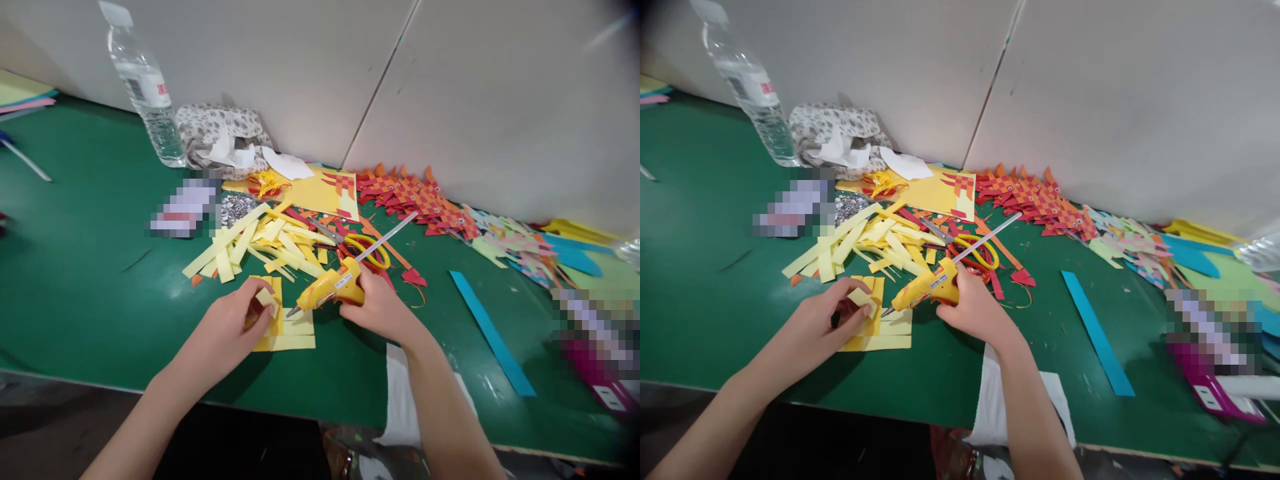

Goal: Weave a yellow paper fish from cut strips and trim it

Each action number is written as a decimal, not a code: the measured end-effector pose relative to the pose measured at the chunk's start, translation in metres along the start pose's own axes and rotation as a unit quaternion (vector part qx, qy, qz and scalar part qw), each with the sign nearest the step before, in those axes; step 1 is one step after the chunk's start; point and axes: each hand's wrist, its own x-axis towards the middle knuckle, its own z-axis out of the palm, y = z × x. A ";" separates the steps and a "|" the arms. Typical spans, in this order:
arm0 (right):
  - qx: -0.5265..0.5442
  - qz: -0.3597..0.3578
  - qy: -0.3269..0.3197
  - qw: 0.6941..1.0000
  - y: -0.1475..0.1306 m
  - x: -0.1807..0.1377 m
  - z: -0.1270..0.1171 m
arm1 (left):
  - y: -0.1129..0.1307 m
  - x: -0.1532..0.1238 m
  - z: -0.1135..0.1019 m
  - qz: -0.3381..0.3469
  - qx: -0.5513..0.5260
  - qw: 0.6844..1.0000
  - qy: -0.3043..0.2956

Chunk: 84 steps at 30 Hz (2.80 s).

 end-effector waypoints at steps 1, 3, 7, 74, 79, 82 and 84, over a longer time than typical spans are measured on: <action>-0.005 -0.001 0.002 1.000 0.000 0.001 0.001 | 0.000 0.000 0.000 -0.003 -0.006 1.000 0.001; -0.011 -0.002 0.002 1.000 0.001 0.002 0.003 | 0.000 0.000 0.000 -0.007 -0.010 1.000 0.004; -0.034 0.009 0.009 0.999 -0.003 0.003 0.005 | 0.001 0.001 0.001 -0.008 -0.007 1.000 0.012; -0.036 0.091 0.205 0.974 0.006 0.006 -0.008 | -0.006 0.004 0.009 0.012 0.003 1.000 0.027; -0.022 0.084 0.225 0.971 0.006 0.007 -0.007 | -0.004 0.004 0.012 0.009 0.024 0.999 0.046; -0.019 0.083 0.234 0.969 0.005 0.006 -0.007 | -0.002 0.005 0.013 0.005 0.033 0.998 0.047; -0.015 0.084 0.245 0.966 0.005 0.005 -0.007 | -0.002 0.007 0.012 0.002 0.033 0.999 0.041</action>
